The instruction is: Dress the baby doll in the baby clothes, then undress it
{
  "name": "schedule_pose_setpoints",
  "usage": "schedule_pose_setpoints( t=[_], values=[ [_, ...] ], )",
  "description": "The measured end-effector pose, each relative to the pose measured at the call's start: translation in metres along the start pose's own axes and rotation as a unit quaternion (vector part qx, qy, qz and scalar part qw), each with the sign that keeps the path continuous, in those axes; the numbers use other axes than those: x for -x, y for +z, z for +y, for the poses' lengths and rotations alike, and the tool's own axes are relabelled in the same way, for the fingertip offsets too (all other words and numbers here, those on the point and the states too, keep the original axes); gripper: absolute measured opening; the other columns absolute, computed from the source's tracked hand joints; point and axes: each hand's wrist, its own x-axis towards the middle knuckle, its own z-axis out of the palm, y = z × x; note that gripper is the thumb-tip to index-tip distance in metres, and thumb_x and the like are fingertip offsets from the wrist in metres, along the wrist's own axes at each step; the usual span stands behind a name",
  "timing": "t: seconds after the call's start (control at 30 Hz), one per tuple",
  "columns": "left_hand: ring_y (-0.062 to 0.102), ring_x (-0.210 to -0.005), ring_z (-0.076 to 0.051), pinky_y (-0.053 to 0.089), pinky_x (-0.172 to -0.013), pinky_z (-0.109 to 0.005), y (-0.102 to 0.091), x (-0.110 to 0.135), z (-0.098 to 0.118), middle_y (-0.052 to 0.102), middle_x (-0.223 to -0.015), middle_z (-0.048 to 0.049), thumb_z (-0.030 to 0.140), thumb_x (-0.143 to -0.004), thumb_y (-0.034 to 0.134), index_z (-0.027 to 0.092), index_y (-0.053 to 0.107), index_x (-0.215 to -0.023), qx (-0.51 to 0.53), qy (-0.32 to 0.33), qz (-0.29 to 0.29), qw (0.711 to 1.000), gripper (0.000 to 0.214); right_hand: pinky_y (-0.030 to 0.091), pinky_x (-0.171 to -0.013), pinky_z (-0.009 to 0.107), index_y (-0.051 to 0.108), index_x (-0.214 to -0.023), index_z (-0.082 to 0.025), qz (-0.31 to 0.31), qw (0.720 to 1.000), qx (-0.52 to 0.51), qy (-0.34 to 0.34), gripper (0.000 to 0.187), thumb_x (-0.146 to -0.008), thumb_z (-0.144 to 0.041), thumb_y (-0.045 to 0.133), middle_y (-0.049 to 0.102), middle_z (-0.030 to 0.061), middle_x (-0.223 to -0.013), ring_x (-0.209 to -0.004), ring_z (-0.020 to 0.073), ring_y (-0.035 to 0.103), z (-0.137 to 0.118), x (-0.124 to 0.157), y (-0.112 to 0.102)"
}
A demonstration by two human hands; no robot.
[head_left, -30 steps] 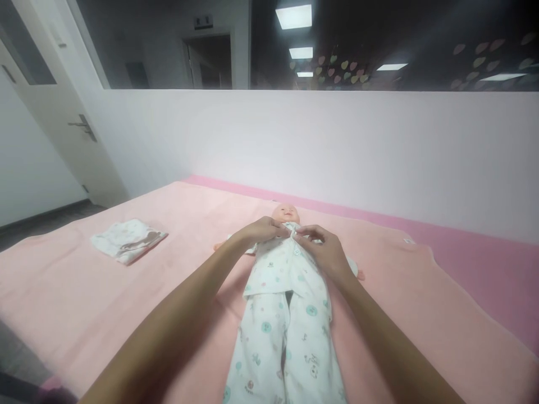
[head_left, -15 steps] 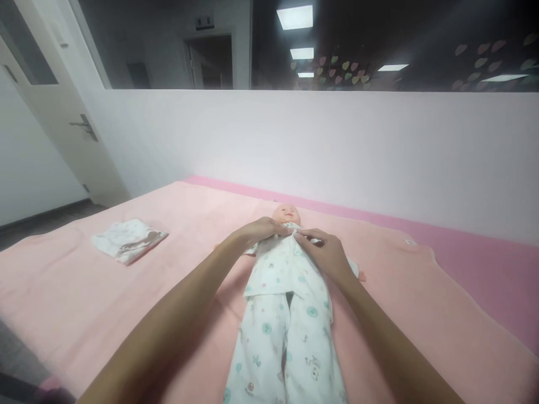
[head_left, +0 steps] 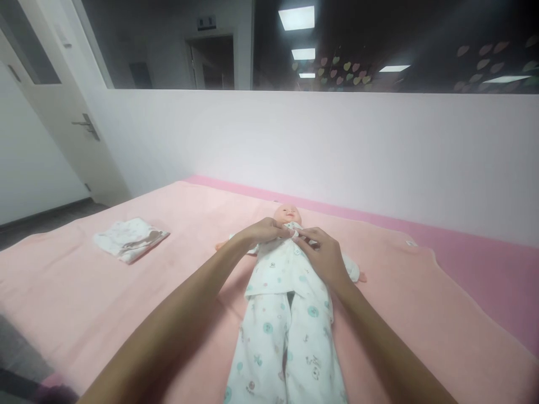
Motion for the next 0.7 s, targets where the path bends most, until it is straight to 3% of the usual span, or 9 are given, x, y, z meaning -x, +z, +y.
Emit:
schedule_pose_setpoints(
  t=[0.2,0.33,0.53,0.7],
  values=[
    [0.060,-0.069,-0.019,0.043,-0.057,-0.027,0.007,0.008,0.007,0.068,-0.073,-0.0038,0.059,-0.070,0.083,0.019,0.078,-0.086,-0.029,-0.005,0.025,0.999,0.044,0.056,-0.080,0.037,0.084,-0.104,-0.025,0.013,1.000,0.010,0.009,0.023,-0.091,-0.041,0.073,0.075,0.0069,-0.102,-0.088,0.0237,0.069,0.001,-0.001,0.002],
    [0.060,-0.069,-0.019,0.040,-0.052,-0.026,0.012,0.009,0.007,0.069,-0.078,-0.0026,0.058,-0.071,0.080,0.019,0.079,-0.089,-0.060,0.008,0.035,0.998,0.043,0.055,-0.079,0.036,0.082,-0.102,-0.023,0.045,0.997,-0.021,0.060,0.029,-0.086,-0.047,0.079,0.078,0.0060,-0.098,-0.083,0.0229,0.070,-0.003,0.000,0.003],
    [0.068,-0.086,-0.023,0.052,-0.072,-0.028,0.013,0.004,0.007,0.076,-0.092,-0.0048,0.050,-0.071,0.082,0.019,0.081,-0.089,-0.027,0.001,0.045,0.999,0.036,0.053,-0.075,0.035,0.080,-0.093,-0.021,0.052,0.992,-0.059,0.101,0.035,-0.080,-0.053,0.083,0.080,0.0064,-0.093,-0.077,0.0223,0.069,-0.009,0.003,0.002],
    [0.069,-0.089,-0.023,0.053,-0.077,-0.030,0.011,0.001,0.004,0.077,-0.097,-0.0053,0.046,-0.071,0.083,0.020,0.082,-0.091,0.009,-0.002,0.041,0.999,0.033,0.052,-0.074,0.035,0.078,-0.091,-0.020,0.063,0.993,-0.048,0.092,0.034,-0.079,-0.051,0.083,0.079,0.0070,-0.091,-0.075,0.0226,0.067,-0.006,0.003,0.005]
  ],
)
